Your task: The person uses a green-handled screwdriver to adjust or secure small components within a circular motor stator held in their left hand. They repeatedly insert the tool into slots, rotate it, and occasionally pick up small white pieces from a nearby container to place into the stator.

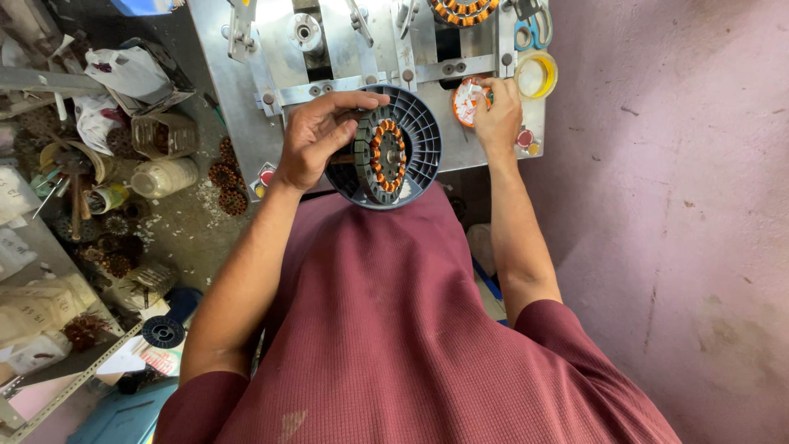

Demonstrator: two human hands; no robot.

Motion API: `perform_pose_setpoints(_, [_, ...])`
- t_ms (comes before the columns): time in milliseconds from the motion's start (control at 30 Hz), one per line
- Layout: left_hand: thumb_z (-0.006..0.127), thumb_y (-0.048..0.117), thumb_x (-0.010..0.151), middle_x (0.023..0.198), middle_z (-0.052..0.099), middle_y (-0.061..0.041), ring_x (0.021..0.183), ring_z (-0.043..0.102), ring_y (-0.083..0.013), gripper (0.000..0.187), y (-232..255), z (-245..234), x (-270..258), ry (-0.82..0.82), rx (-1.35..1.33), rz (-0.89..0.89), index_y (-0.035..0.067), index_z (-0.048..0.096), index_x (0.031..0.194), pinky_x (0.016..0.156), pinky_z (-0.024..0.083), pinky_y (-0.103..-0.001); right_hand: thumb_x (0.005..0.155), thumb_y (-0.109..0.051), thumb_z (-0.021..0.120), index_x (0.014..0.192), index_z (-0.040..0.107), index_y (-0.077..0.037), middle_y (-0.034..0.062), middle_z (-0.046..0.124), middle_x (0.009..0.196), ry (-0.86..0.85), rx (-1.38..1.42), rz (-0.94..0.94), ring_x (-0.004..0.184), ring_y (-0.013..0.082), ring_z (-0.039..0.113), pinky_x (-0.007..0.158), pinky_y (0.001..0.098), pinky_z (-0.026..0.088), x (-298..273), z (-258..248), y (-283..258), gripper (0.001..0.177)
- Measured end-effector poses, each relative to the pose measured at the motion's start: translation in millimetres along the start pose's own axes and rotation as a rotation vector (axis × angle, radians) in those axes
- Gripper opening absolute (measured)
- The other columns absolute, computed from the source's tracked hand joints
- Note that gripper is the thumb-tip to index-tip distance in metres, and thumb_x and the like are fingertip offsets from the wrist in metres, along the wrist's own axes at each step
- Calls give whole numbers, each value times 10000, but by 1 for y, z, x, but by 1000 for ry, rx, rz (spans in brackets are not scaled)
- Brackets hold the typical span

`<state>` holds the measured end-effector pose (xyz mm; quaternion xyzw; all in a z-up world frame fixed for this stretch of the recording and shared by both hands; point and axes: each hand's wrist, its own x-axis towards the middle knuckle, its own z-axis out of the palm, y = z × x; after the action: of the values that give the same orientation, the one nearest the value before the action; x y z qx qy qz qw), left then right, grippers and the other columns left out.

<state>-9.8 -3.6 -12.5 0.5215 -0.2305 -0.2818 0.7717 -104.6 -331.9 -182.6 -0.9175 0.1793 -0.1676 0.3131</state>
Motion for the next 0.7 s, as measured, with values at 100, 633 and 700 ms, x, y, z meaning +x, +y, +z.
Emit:
perform_pose_setpoints(100, [559, 29, 1016, 1369, 675, -186, 1303, 651, -221, 306, 1, 1, -1, 0, 12, 13, -21, 653, 1302, 1197, 511, -370, 867, -50, 757, 1029, 718, -73, 108, 648, 1022, -57, -24, 55, 911, 323, 666, 779, 441, 518, 3, 6, 1, 168])
perform_pose_setpoints(633, [668, 151, 1033, 1181, 722, -114, 1107, 667, -204, 155, 30, 37, 0, 291, 573, 233, 28, 696, 1122, 1025, 520, -366, 889, 46, 827, 964, 652, -1, 50, 704, 859, -36, 612, 280, 743, 90, 694, 690, 239, 576, 4, -60, -52, 196])
perform_pose_setpoints(700, [756, 160, 975, 1072, 728, -80, 1024, 666, -214, 148, 43, 50, 0, 291, 892, 374, 59, 704, 1070, 938, 507, -387, 865, 49, 855, 1016, 599, -21, 29, 679, 897, -28, 707, 209, 779, 77, 673, 716, 242, 584, 0, -88, -93, 306])
